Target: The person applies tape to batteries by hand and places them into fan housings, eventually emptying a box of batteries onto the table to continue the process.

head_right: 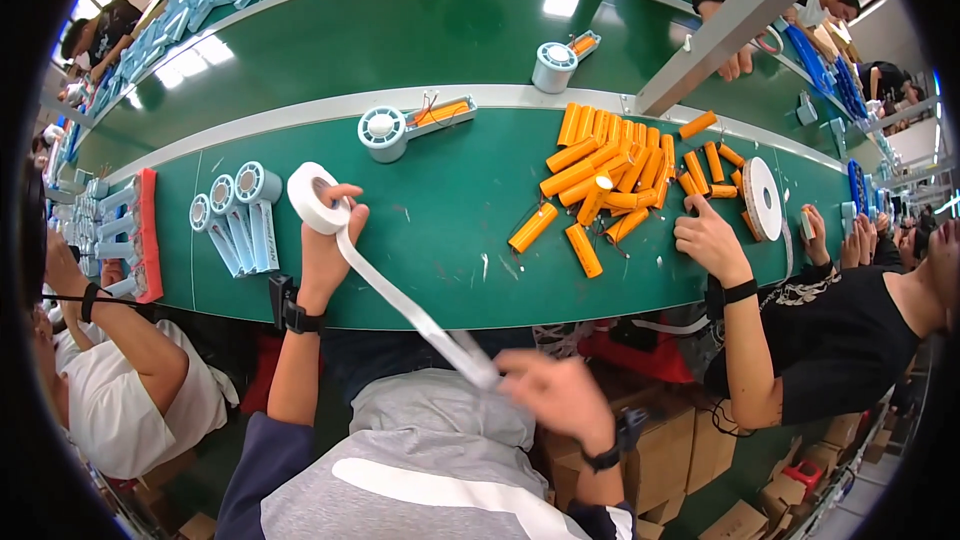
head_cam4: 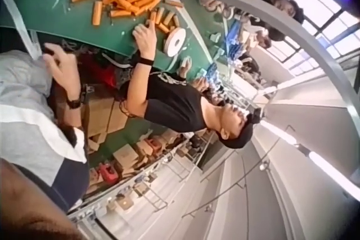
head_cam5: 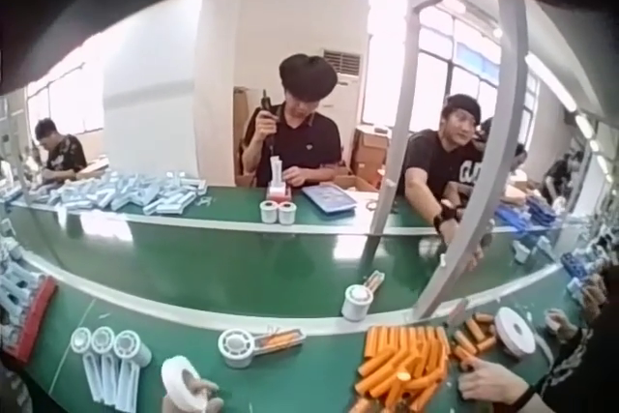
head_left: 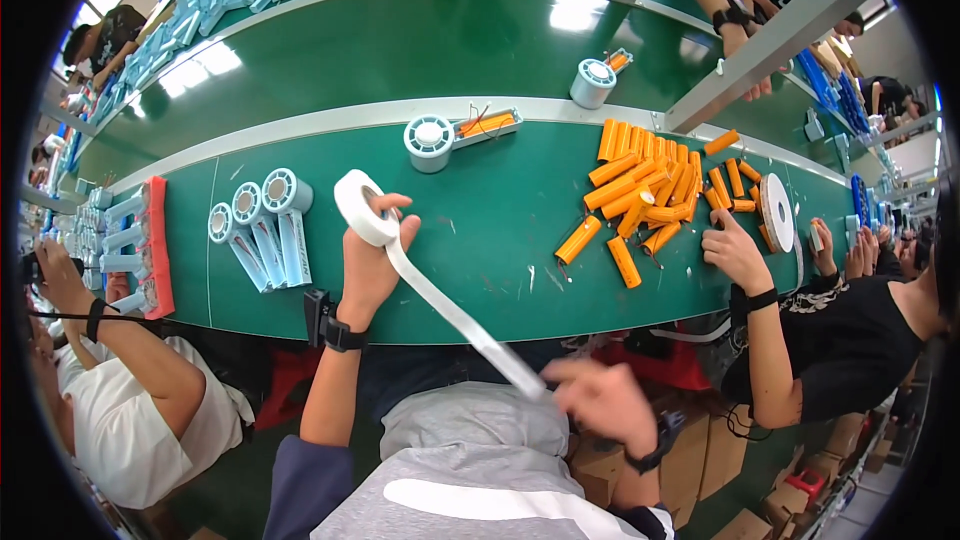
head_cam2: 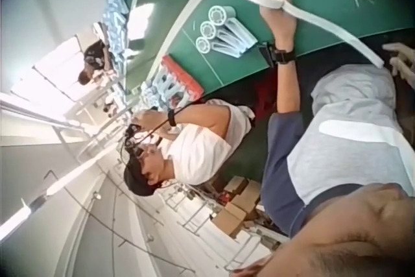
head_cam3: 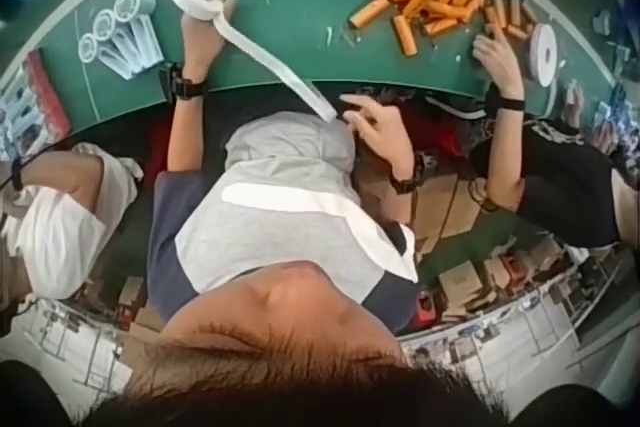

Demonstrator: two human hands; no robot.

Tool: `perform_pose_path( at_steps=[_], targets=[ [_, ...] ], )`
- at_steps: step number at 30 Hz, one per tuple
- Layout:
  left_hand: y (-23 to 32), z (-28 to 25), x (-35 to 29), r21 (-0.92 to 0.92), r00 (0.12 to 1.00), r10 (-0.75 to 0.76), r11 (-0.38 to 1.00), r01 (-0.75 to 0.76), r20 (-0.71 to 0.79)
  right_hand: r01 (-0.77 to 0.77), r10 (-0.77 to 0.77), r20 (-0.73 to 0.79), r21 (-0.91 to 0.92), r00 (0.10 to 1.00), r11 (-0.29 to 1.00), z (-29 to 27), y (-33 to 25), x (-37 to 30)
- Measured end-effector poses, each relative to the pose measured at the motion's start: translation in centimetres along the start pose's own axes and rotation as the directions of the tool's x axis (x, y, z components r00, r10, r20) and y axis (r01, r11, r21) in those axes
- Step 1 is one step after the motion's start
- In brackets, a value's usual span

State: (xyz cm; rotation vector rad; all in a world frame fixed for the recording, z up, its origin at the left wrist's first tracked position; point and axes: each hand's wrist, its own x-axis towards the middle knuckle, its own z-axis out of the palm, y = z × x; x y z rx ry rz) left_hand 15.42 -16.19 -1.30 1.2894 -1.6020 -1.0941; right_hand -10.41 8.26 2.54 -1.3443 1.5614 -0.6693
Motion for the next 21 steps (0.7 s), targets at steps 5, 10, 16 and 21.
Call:
perform_pose_path(
  at_steps=[5,10,16,21],
  targets=[
    [0.6,1.3,-2.6,0.158,0.922,0.332,0.918,-0.364,0.198,-0.218,-0.081,-0.631,-0.382,0.771,0.898,-5.8,1.9,7.2],
    [0.0,2.0,-4.5,0.151,0.906,0.364,0.904,-0.4,0.217,-0.081,-0.323,-0.546,-0.59,0.773,0.803,-3.6,4.2,7.6],
    [0.0,2.2,-4.8,0.197,0.924,0.307,0.915,-0.353,0.229,-0.044,-0.402,-0.587,-0.6,0.703,0.799,-1.3,3.3,5.7],
    [-0.7,2.3,-4.8,0.197,0.902,0.373,0.889,-0.414,0.216,-0.1,-0.114,-0.599,-0.311,0.793,0.945,-1.7,1.6,8.4]
  ],
)
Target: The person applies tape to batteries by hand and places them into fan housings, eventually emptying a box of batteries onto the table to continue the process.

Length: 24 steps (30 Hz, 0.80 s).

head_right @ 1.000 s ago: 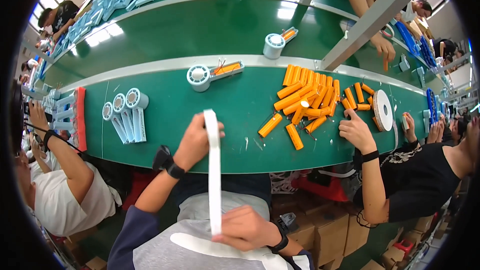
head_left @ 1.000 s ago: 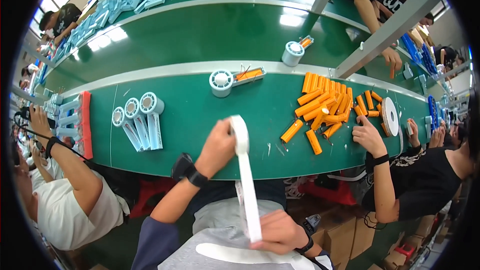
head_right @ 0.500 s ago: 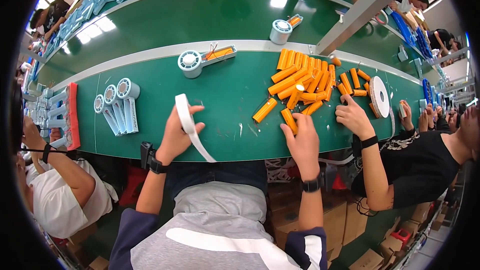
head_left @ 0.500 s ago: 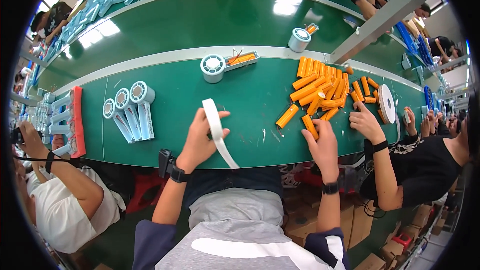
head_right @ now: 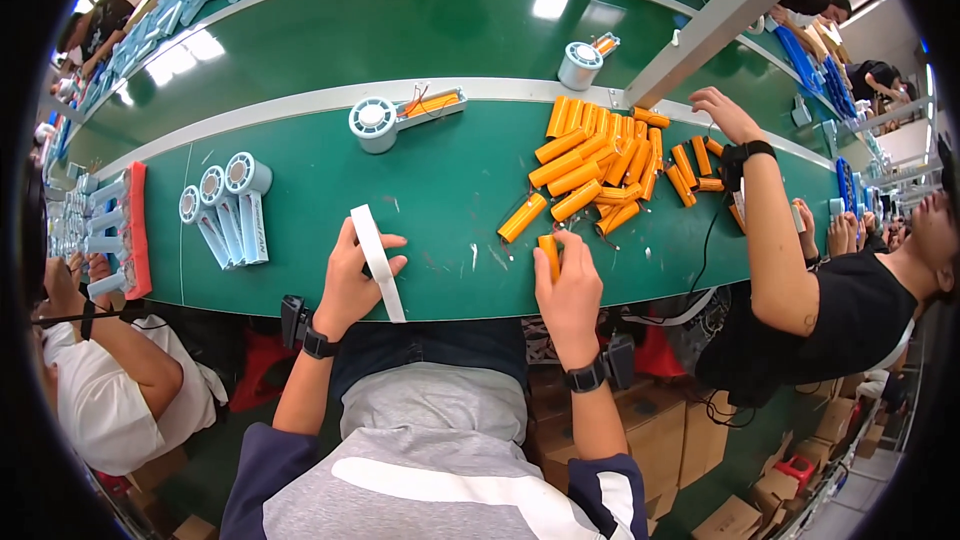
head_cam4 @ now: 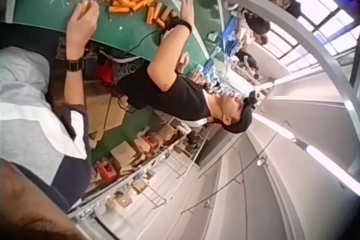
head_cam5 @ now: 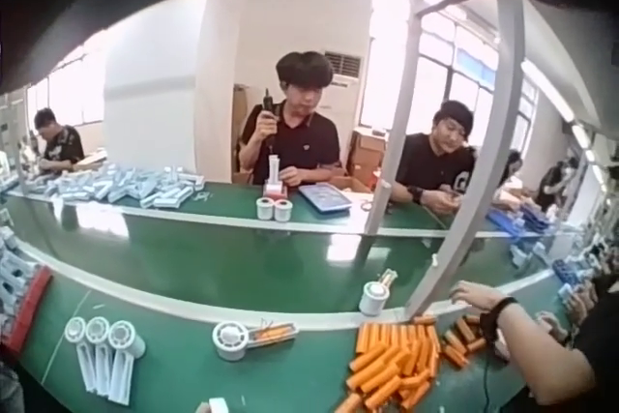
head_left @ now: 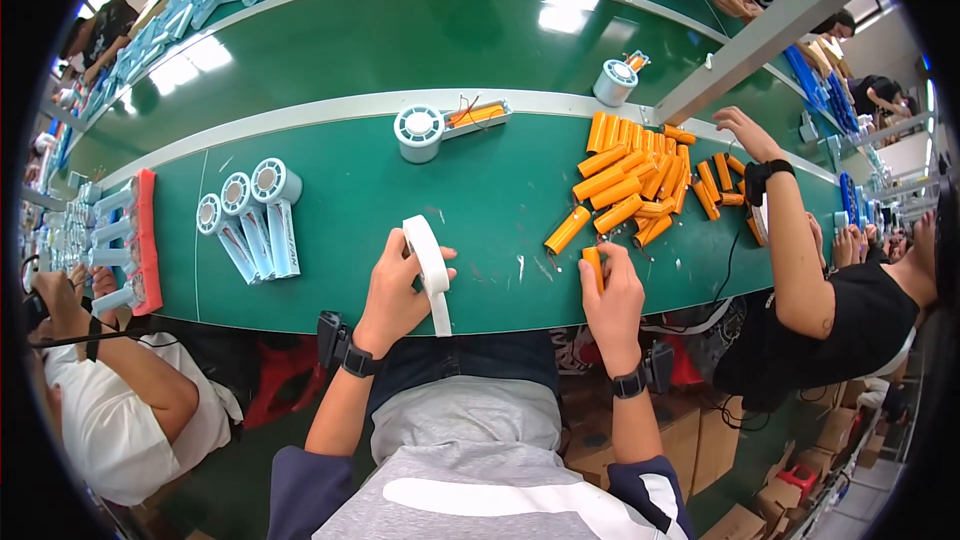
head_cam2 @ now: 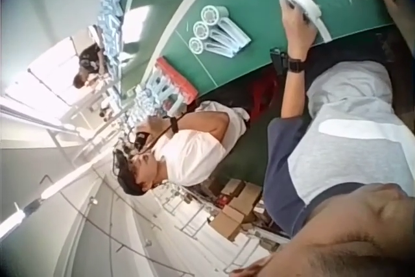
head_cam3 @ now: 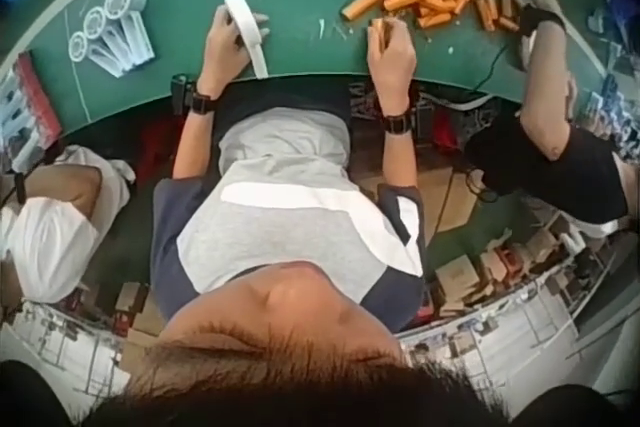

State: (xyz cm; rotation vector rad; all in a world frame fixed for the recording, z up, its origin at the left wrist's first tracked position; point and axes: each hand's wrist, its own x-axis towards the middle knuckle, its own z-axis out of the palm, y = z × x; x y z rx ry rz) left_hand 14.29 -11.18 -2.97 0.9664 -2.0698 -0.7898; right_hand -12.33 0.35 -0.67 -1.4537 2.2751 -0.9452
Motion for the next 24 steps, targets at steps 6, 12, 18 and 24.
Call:
perform_pose_path(
  at_steps=[6,12,18,24],
  targets=[
    [1.2,-0.6,-0.1,0.023,0.999,0.046,0.999,-0.045,-0.02,-0.408,-0.039,0.562,0.644,0.826,0.647,-0.9,1.8,0.5],
    [0.9,0.9,0.5,0.024,0.991,0.133,0.991,-0.133,0.002,-0.474,-0.111,0.462,0.869,0.88,-0.144,-1.5,-1.2,-1.2],
    [1.6,-0.9,1.3,0.172,0.895,0.406,0.884,-0.436,0.182,-0.024,-0.309,0.384,0.658,0.87,0.753,-1.5,-7.9,2.8],
    [3.1,-4.2,3.2,0.258,0.811,0.47,0.784,-0.565,0.349,0.137,-0.388,0.599,0.421,0.7,0.897,-3.5,-11.6,5.9]
  ],
)
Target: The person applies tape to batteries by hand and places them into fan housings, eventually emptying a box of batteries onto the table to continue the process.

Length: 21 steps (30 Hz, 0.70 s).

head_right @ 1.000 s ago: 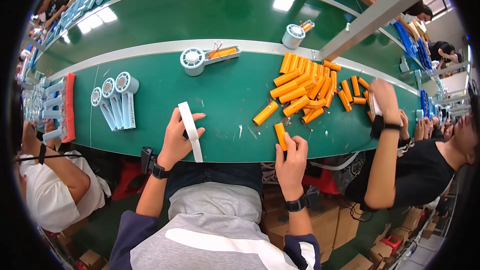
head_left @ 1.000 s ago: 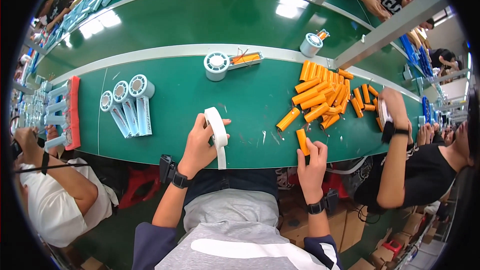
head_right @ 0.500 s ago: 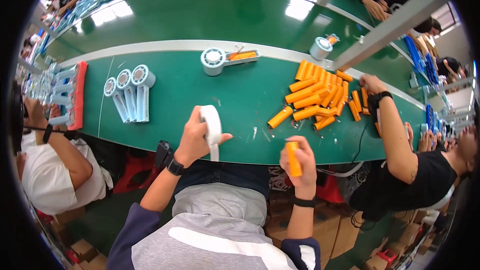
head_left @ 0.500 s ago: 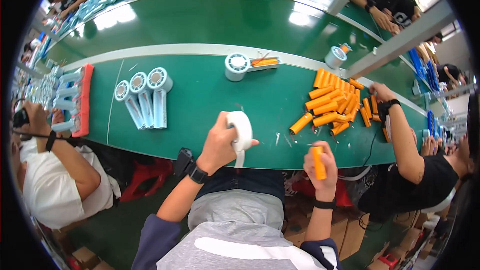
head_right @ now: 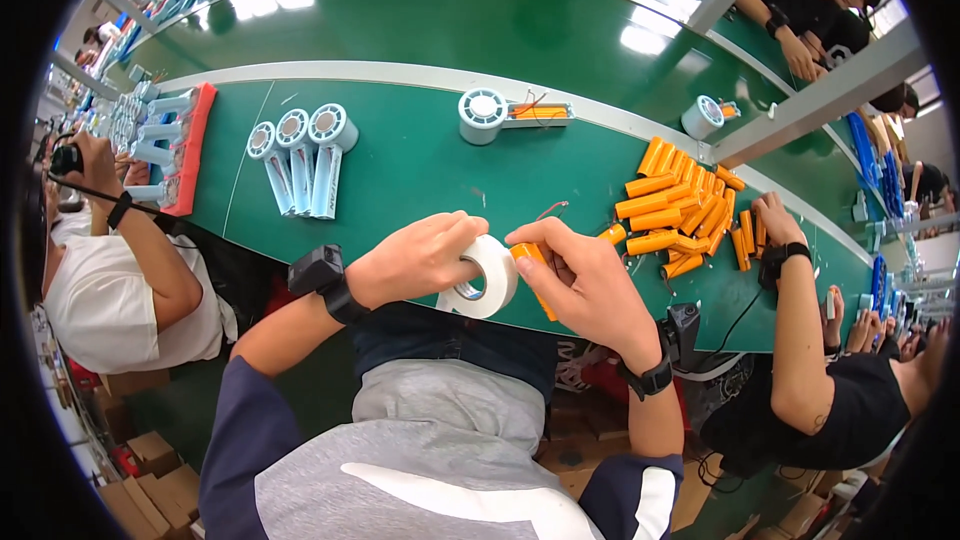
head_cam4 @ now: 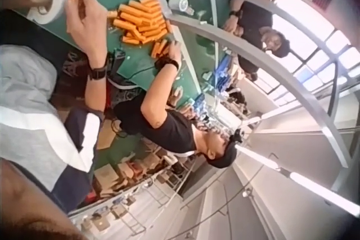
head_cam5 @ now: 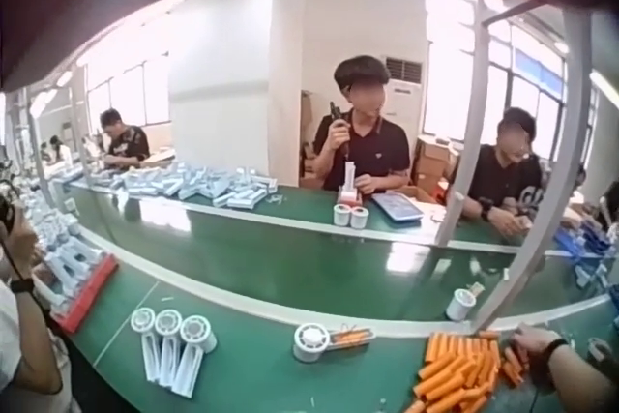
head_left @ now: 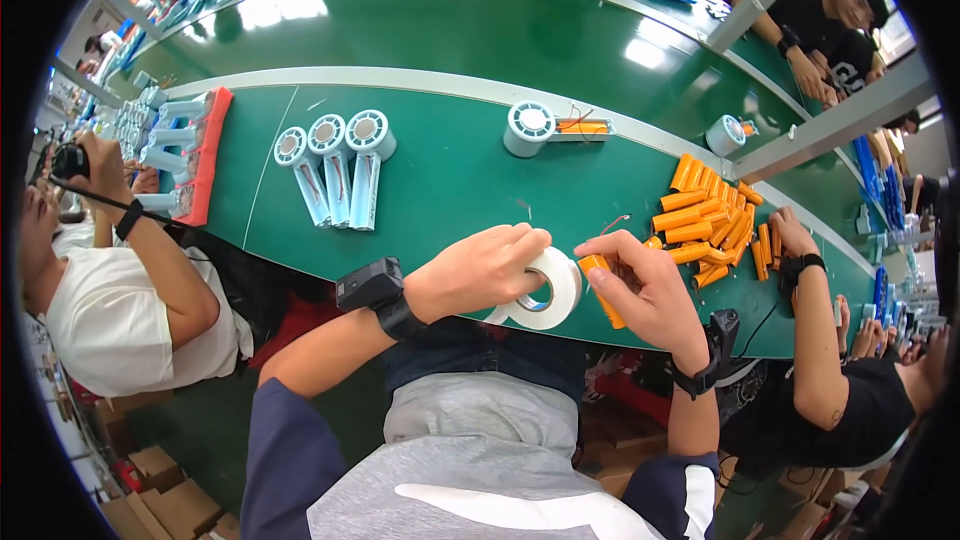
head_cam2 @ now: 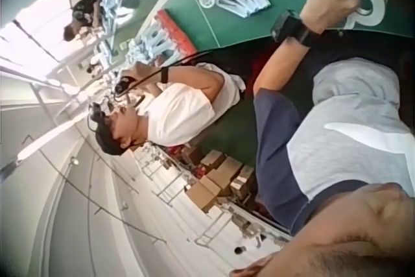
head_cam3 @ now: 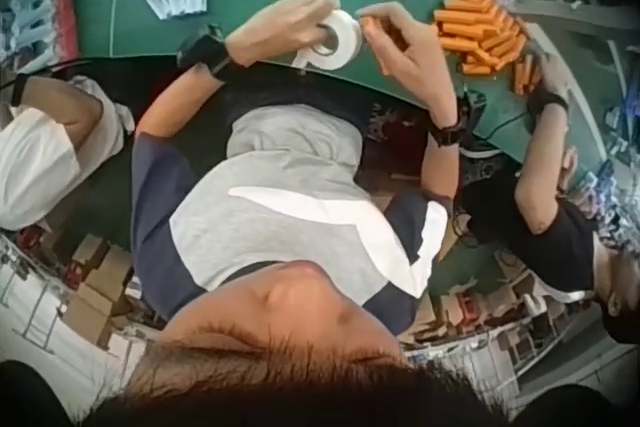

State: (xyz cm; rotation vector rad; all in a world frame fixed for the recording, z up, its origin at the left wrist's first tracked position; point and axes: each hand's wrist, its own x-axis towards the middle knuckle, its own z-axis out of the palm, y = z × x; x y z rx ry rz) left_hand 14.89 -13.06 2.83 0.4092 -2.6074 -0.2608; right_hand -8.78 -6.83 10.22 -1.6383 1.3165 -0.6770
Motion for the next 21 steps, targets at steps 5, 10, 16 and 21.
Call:
perform_pose_path(
  at_steps=[5,10,16,21],
  targets=[
    [0.5,0.4,0.4,0.039,0.996,-0.059,0.997,0.062,-0.072,0.121,-0.075,-0.294,0.141,0.953,0.983,3.5,1.0,2.2],
    [4.7,4.7,-1.8,0.049,0.985,0.035,0.998,-0.027,-0.168,0.212,-0.196,-0.904,-0.122,0.38,0.97,1.3,7.0,8.9],
    [4.2,5.9,0.8,-0.044,0.908,-0.416,0.909,0.414,-0.057,0.28,-0.199,-0.913,-0.099,0.356,0.955,-5.8,3.5,6.0],
    [2.7,3.0,1.8,-0.145,0.884,-0.467,0.876,0.461,-0.007,0.138,-0.053,-0.823,0.031,0.566,0.99,-2.3,7.1,0.3]
  ],
)
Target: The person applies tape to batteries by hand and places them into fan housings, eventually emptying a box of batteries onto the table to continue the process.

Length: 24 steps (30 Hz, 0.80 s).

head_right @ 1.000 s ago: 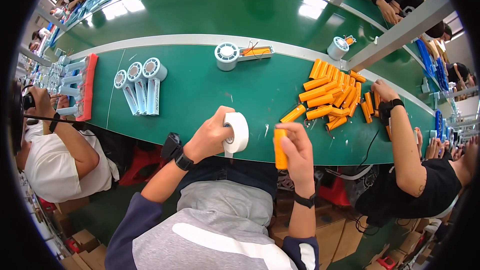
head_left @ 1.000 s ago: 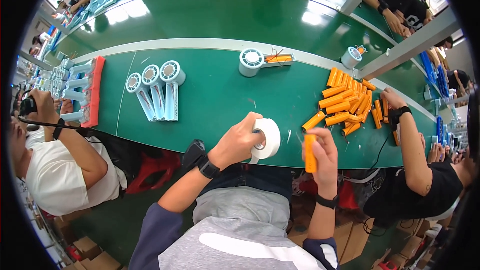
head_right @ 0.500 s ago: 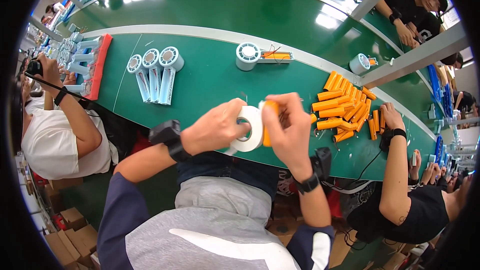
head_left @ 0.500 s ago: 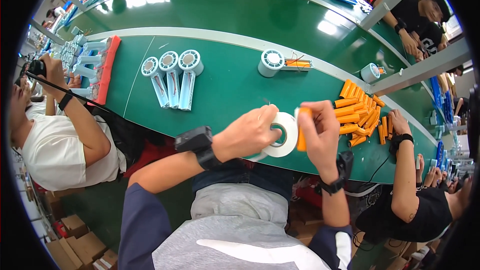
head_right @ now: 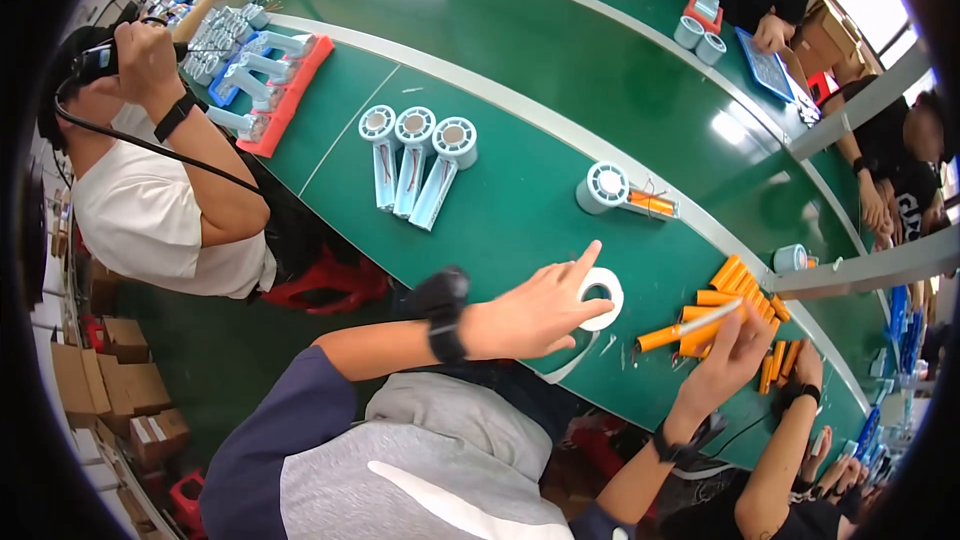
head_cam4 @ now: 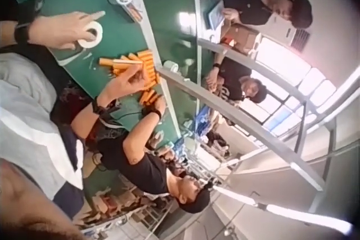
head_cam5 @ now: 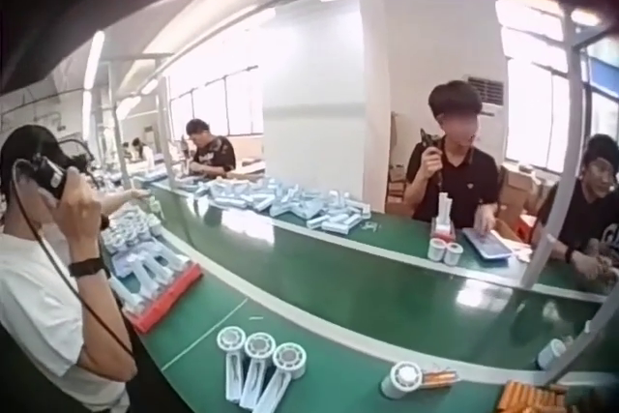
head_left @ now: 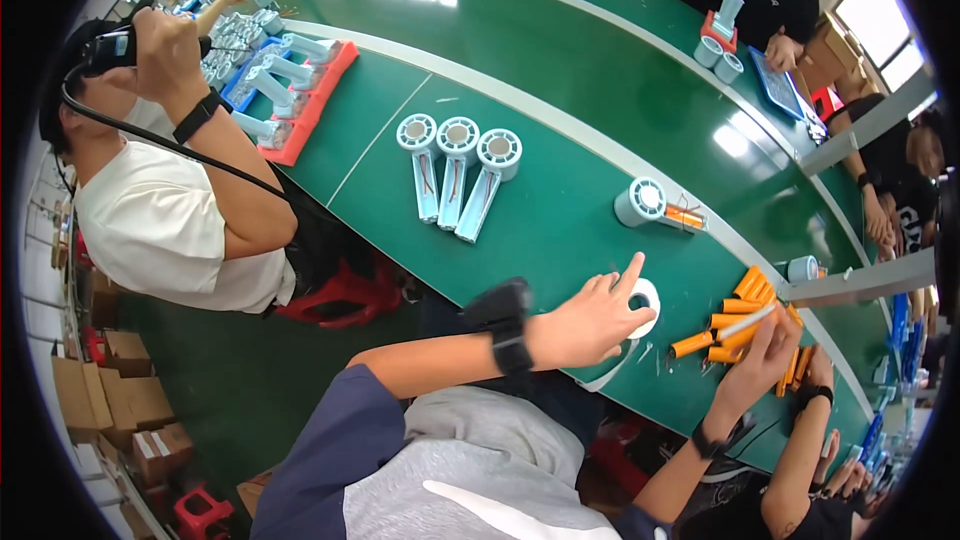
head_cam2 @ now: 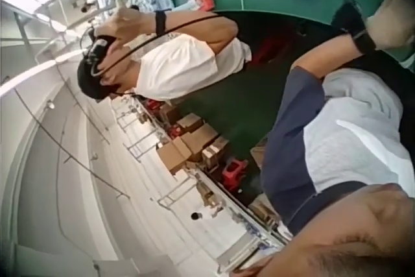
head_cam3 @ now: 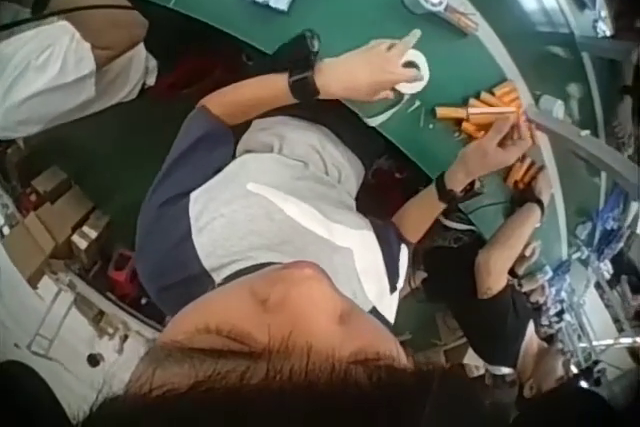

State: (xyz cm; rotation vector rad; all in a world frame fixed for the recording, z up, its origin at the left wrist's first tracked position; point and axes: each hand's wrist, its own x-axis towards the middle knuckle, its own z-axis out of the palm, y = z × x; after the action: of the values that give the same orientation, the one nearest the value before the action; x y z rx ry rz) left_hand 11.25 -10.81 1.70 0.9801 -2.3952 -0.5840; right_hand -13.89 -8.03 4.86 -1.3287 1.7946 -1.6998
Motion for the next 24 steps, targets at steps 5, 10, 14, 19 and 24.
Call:
perform_pose_path(
  at_steps=[5,10,14,19,24],
  targets=[
    [-8.4,-13.2,-0.2,0.586,0.998,0.028,0.808,-0.055,0.055,-0.067,0.08,-0.104,0.125,0.991,0.99,-0.7,0.7,-6.5],
    [-17.9,-15.7,0.2,0.604,0.946,-0.065,0.783,-0.149,0.317,-0.229,0.238,-0.044,0.155,0.97,0.961,-2.2,1.9,-8.6],
    [-16.0,-15.4,2.8,0.337,0.855,-0.277,0.933,0.129,0.439,-0.225,0.237,-0.127,0.096,0.963,0.97,-2.4,2.1,-9.8],
    [-13.2,-10.7,-0.2,0.255,0.981,-0.045,0.967,-0.005,0.187,-0.298,0.312,-0.055,0.176,0.949,0.938,-2.1,2.9,-10.9],
    [-12.4,-7.9,-0.6,0.444,0.98,0.197,0.881,-0.164,-0.029,-0.33,0.339,-0.016,0.186,0.941,0.925,-1.8,2.9,-11.9]
  ],
)
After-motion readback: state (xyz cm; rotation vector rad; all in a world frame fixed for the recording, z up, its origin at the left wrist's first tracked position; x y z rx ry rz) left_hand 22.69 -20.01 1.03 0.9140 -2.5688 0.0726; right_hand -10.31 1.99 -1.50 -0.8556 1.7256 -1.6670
